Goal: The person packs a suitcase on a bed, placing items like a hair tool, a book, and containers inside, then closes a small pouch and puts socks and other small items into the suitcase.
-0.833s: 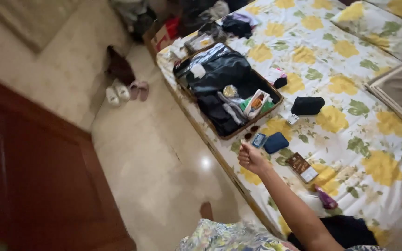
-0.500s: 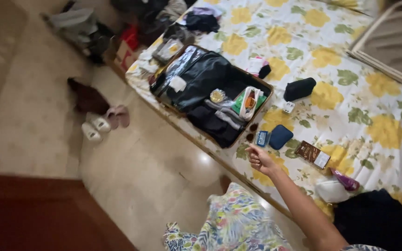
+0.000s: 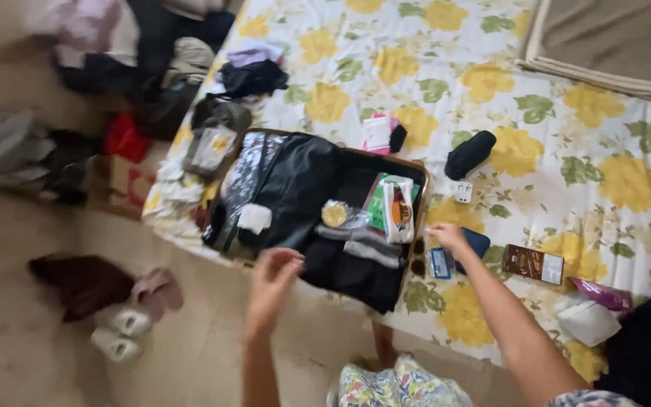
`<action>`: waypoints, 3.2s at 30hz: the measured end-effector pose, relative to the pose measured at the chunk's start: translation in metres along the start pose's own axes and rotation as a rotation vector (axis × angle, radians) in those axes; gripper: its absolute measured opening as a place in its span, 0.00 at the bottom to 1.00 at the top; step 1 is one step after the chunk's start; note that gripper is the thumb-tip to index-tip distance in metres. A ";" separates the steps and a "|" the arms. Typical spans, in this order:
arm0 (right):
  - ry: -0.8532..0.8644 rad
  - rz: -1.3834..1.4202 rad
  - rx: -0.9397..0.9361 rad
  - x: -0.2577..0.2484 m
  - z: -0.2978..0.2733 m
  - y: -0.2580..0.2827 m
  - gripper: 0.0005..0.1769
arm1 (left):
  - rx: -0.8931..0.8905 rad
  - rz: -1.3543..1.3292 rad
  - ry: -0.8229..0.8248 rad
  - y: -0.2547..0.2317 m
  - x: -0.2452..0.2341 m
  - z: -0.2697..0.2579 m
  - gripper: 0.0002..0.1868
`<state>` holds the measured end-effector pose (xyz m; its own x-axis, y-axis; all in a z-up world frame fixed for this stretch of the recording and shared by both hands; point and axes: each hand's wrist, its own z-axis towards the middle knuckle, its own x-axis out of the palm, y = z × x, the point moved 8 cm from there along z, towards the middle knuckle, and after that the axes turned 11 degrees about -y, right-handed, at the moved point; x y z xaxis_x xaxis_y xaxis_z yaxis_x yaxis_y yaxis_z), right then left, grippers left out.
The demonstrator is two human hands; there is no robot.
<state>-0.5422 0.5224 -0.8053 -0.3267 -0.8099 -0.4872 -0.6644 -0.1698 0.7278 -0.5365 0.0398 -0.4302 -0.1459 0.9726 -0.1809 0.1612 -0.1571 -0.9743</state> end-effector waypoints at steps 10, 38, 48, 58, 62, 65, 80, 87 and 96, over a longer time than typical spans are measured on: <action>0.008 -0.895 -0.339 0.096 0.095 0.076 0.22 | -0.109 0.558 0.608 0.375 0.227 0.067 0.08; 0.098 -0.631 -0.384 0.020 0.054 0.186 0.15 | -0.265 0.437 0.557 0.367 0.232 0.094 0.11; 0.126 0.395 -0.361 -0.055 -0.190 0.313 0.06 | -0.734 -0.591 0.390 0.075 0.259 0.091 0.27; -0.006 0.047 -0.524 -0.072 -0.284 0.299 0.09 | -0.144 -0.276 -0.174 0.078 0.205 0.095 0.16; -0.075 -0.006 -0.581 -0.076 -0.303 0.282 0.13 | -0.060 -0.185 -0.212 0.052 0.184 0.062 0.18; -0.133 -0.122 -0.719 -0.076 -0.321 0.283 0.21 | -0.054 -0.163 -0.223 0.048 0.178 0.044 0.16; -0.007 -0.487 -0.716 -0.061 -0.364 0.259 0.15 | -0.095 0.100 -0.097 0.090 0.158 -0.007 0.14; -0.072 -0.490 -0.715 -0.060 -0.339 0.248 0.16 | 0.186 0.048 0.321 0.010 0.161 -0.024 0.18; -0.007 -0.405 -0.612 -0.079 -0.333 0.239 0.15 | 0.703 0.233 0.425 -0.003 0.172 -0.060 0.08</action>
<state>-0.4513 0.3594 -0.4324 -0.1407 -0.6135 -0.7771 -0.2402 -0.7403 0.6279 -0.5033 0.2182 -0.4506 0.2175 0.8617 -0.4585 -0.5221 -0.2942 -0.8005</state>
